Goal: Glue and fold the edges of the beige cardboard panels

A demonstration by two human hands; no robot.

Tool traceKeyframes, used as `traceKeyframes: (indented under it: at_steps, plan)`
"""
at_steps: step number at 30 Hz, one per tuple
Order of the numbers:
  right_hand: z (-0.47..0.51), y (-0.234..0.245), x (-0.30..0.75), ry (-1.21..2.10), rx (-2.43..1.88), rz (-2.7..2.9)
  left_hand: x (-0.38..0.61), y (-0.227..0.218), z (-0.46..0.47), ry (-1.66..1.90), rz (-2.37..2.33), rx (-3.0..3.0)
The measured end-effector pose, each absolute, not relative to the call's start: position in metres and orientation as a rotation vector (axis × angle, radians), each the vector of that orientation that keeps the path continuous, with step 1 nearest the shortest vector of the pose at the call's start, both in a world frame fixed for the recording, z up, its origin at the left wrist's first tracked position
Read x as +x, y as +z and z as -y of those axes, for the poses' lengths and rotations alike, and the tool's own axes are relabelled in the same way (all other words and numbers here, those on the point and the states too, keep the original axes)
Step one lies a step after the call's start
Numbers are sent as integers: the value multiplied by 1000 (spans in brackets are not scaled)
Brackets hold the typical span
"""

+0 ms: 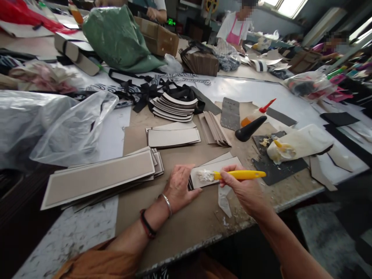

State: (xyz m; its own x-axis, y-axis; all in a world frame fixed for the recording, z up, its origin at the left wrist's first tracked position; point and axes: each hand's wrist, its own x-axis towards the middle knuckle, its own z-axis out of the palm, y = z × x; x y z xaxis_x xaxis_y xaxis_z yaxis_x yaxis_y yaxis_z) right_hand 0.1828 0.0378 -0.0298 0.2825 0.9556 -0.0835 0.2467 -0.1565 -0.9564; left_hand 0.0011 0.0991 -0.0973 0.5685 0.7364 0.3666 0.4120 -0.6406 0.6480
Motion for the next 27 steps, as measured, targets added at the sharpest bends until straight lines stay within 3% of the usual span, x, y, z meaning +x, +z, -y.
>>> traceKeyframes:
  at_steps: [5, 11, 16, 27]
  plan:
    - [-40, -39, 189, 815, -1755, 1131, 2, -96, -99, 850, -946, 2295]
    - [-24, -32, 239, 216, -2049, 1267, 2, -95, -97, 837, -960, 2315]
    - [-18, -22, 236, -270, -1902, 1629, 3, -97, -96, 868, -971, 2340]
    - [-9, -32, 208, -540, -1841, 2125, 4, -99, -92, 932, -982, 2331]
